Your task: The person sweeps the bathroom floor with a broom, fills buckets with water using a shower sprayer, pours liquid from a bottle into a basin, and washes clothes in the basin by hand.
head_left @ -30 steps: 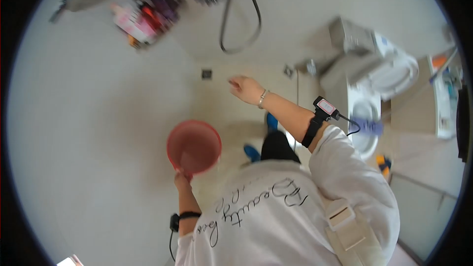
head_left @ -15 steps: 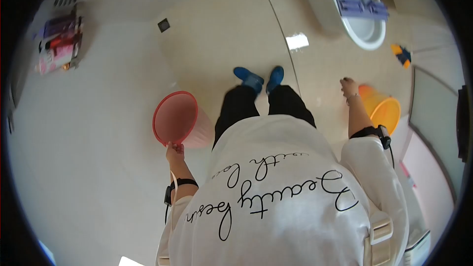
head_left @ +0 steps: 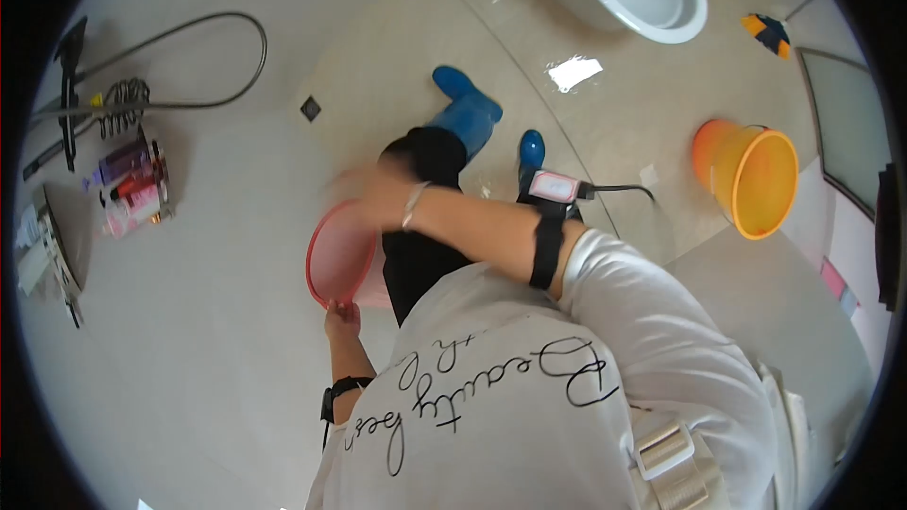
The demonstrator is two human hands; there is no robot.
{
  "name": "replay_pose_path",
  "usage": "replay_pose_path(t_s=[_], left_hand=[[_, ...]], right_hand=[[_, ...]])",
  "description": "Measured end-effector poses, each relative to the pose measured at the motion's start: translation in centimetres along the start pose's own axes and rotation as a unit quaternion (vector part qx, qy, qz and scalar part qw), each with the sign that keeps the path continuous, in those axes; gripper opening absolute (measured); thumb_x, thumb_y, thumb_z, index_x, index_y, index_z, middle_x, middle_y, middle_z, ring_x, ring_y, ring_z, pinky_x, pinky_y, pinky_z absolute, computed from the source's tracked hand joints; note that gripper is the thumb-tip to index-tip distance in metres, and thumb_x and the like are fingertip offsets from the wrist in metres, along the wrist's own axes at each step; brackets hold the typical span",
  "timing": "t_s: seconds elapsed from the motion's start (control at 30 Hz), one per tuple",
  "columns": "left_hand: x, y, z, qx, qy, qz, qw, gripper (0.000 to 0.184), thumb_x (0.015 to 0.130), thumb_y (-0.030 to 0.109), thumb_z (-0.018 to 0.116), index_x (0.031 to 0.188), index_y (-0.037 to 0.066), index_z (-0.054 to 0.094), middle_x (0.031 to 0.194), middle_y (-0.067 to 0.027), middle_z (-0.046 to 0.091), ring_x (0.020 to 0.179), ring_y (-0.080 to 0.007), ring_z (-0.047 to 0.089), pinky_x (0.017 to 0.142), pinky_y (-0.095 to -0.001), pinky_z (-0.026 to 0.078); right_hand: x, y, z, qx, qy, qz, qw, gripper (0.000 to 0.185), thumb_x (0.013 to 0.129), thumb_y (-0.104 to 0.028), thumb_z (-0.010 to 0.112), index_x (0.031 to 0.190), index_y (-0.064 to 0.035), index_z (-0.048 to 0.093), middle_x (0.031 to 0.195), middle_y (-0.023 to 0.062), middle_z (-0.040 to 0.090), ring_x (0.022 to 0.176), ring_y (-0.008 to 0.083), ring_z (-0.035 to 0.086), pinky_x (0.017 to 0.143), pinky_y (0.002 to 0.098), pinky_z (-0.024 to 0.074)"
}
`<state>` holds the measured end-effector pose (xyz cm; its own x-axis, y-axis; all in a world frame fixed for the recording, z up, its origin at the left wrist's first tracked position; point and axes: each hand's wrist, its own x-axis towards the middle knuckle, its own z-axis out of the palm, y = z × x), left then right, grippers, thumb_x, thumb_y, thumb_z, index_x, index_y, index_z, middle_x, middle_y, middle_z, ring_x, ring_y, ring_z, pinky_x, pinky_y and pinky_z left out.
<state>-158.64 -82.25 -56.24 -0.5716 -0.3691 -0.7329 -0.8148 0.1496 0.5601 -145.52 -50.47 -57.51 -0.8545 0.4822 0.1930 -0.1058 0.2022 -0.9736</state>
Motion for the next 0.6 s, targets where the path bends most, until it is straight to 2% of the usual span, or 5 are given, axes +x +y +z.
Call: replay_pose_path(t_s=[0.1, 0.2, 0.27, 0.33, 0.6], left_hand=[[0.7, 1.3, 4.0, 0.031, -0.086, 0.052, 0.994, 0.011, 0.081, 0.024, 0.053, 0.084, 0.013, 0.051, 0.072, -0.0004, 0.052, 0.066, -0.0146, 0.052, 0.065, -0.0314, 0.046], [0.6, 3.0, 8.6, 0.043, -0.086, 0.053, 0.994, 0.011, 0.08, 0.023, 0.053, 0.083, 0.012, 0.051, 0.069, -0.0008, 0.049, 0.067, -0.0161, 0.051, 0.067, -0.0333, 0.044], [0.8, 3.8, 12.5, 0.051, -0.124, 0.058, 0.989, 0.012, 0.08, 0.024, 0.053, 0.082, 0.012, 0.05, 0.068, -0.0012, 0.047, 0.065, -0.0163, 0.049, 0.068, -0.0344, 0.044], [2.1, 4.8, 15.5, 0.084, -0.157, 0.043, 0.983, 0.014, 0.08, 0.024, 0.054, 0.087, 0.012, 0.051, 0.072, -0.002, 0.049, 0.068, -0.0166, 0.05, 0.068, -0.0331, 0.044], [-1.3, 8.5, 23.4, 0.169, -0.304, 0.088, 0.934, 0.022, 0.081, 0.021, 0.053, 0.095, 0.007, 0.046, 0.08, -0.0052, 0.049, 0.075, -0.0189, 0.051, 0.07, -0.0321, 0.045]], right_hand=[[2.5, -13.8, -7.4, 0.177, -0.294, 0.001, 0.939, 0.036, 0.075, -0.032, 0.055, 0.104, -0.0106, 0.055, 0.106, 0.0114, 0.054, 0.098, 0.0245, 0.051, 0.081, 0.0324, 0.0405], [-0.6, -10.4, -10.6, 0.167, -0.104, 0.008, 0.98, 0.04, 0.076, -0.031, 0.056, 0.107, -0.0065, 0.053, 0.103, 0.0119, 0.056, 0.093, 0.0225, 0.054, 0.081, 0.0308, 0.041], [-5.6, -2.6, -13.2, 0.042, -0.009, 0.261, 0.964, 0.042, 0.075, -0.031, 0.053, 0.108, -0.0044, 0.052, 0.103, 0.0184, 0.054, 0.094, 0.0278, 0.053, 0.081, 0.0347, 0.0417], [-13.3, 1.8, -17.0, -0.226, 0.067, 0.476, 0.847, 0.043, 0.073, -0.031, 0.054, 0.104, -0.0023, 0.053, 0.1, 0.0216, 0.054, 0.092, 0.0325, 0.053, 0.08, 0.0374, 0.0419], [-30.6, 1.9, -22.9, -0.164, 0.381, 0.627, 0.659, 0.038, 0.075, -0.026, 0.056, 0.106, -0.0035, 0.052, 0.082, 0.0108, 0.06, 0.067, 0.0176, 0.058, 0.056, 0.0282, 0.0469]])
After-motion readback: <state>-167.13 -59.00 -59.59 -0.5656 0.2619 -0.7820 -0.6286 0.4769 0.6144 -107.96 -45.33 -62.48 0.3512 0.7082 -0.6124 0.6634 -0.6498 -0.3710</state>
